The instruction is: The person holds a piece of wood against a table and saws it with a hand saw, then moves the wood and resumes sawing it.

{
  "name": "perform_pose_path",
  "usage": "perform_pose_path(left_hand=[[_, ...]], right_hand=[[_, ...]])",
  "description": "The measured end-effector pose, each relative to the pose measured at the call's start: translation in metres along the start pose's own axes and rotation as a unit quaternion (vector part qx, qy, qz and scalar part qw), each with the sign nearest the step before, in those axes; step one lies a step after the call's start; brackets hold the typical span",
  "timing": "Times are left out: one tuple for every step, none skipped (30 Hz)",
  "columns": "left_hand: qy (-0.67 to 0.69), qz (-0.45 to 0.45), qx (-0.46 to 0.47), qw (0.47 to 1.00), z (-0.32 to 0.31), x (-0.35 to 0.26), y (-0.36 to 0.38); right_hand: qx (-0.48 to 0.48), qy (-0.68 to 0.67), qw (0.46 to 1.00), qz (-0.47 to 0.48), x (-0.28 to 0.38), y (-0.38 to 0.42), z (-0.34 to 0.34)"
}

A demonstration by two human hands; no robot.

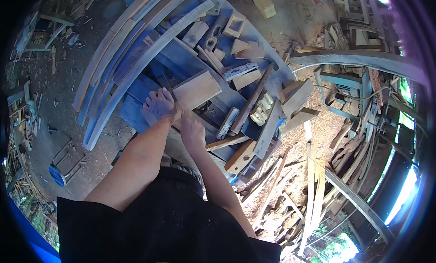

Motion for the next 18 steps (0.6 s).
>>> perform_pose_path(left_hand=[[0.004,-0.001,0.003,1.0,0.001,-0.001,-0.002],[0.008,-0.002,0.006,1.0,-0.001,-0.001,-0.002],[0.008,-0.001,0.008,1.0,-0.002,0.001,0.0],[0.005,0.0,0.012,1.0,-0.004,0.003,0.002],[0.0,-0.004,-0.001,1.0,-0.003,0.002,0.002],[-0.003,-0.009,-0.018,1.0,-0.003,0.0,0.0],[-0.005,-0.008,-0.022,1.0,-0.002,0.001,-0.001],[-0.009,-0.009,-0.026,1.0,-0.001,0.001,-0.003],[-0.011,-0.013,-0.024,1.0,0.0,0.001,-0.001],[-0.007,-0.015,-0.022,1.0,0.001,0.0,0.003],[-0.004,-0.007,-0.003,1.0,0.006,0.0,0.0],[-0.004,0.0,0.021,1.0,0.007,0.0,-0.001],[0.0,0.001,0.026,1.0,0.006,-0.002,-0.003],[0.0,-0.002,0.013,1.0,0.004,-0.002,-0.005],[-0.006,-0.009,0.001,1.0,0.004,0.001,-0.002],[-0.008,-0.008,0.002,1.0,0.001,0.002,0.001],[-0.003,-0.005,-0.007,1.0,-0.003,0.002,0.002],[0.003,-0.003,-0.02,1.0,-0.003,0.001,-0.001]], right_hand=[[0.013,-0.01,0.999,-0.031,-0.003,0.019,0.004],[0.028,-0.019,0.998,-0.06,-0.007,0.029,0.006],[0.033,-0.014,0.998,-0.059,-0.011,0.024,-0.001],[0.014,-0.009,0.999,-0.033,-0.011,0.015,-0.011],[-0.007,-0.005,1.0,-0.007,-0.01,0.006,-0.017],[-0.009,-0.008,1.0,-0.004,-0.001,-0.006,-0.012],[0.015,-0.004,1.0,-0.022,0.006,-0.018,-0.008],[0.038,0.0,0.998,-0.04,0.012,-0.025,-0.007],[0.037,-0.001,0.998,-0.044,0.008,-0.016,-0.006],[0.013,-0.018,1.0,-0.014,0.005,0.0,-0.002],[-0.015,-0.034,0.999,0.019,0.003,0.009,0.005],[-0.017,-0.03,0.999,0.016,0.005,0.02,0.012],[0.003,-0.018,0.999,-0.032,0.002,0.032,0.015],[0.027,-0.005,0.997,-0.076,-0.002,0.038,0.017],[0.035,-0.004,0.996,-0.078,-0.005,0.036,0.01],[0.026,-0.016,0.998,-0.06,-0.005,0.022,0.001],[0.013,-0.029,0.999,-0.041,-0.002,0.008,-0.004],[0.009,-0.033,0.999,-0.036,0.002,-0.006,-0.004]])
Point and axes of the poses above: each hand's wrist, its own y-axis away from the middle knuckle, its own z-axis out of the back of the hand, x = y × z, the point moved 5 cm from there along -y, towards the middle knuckle, and after that the axes turned 11 degrees about -y, right-handed, at the moved point
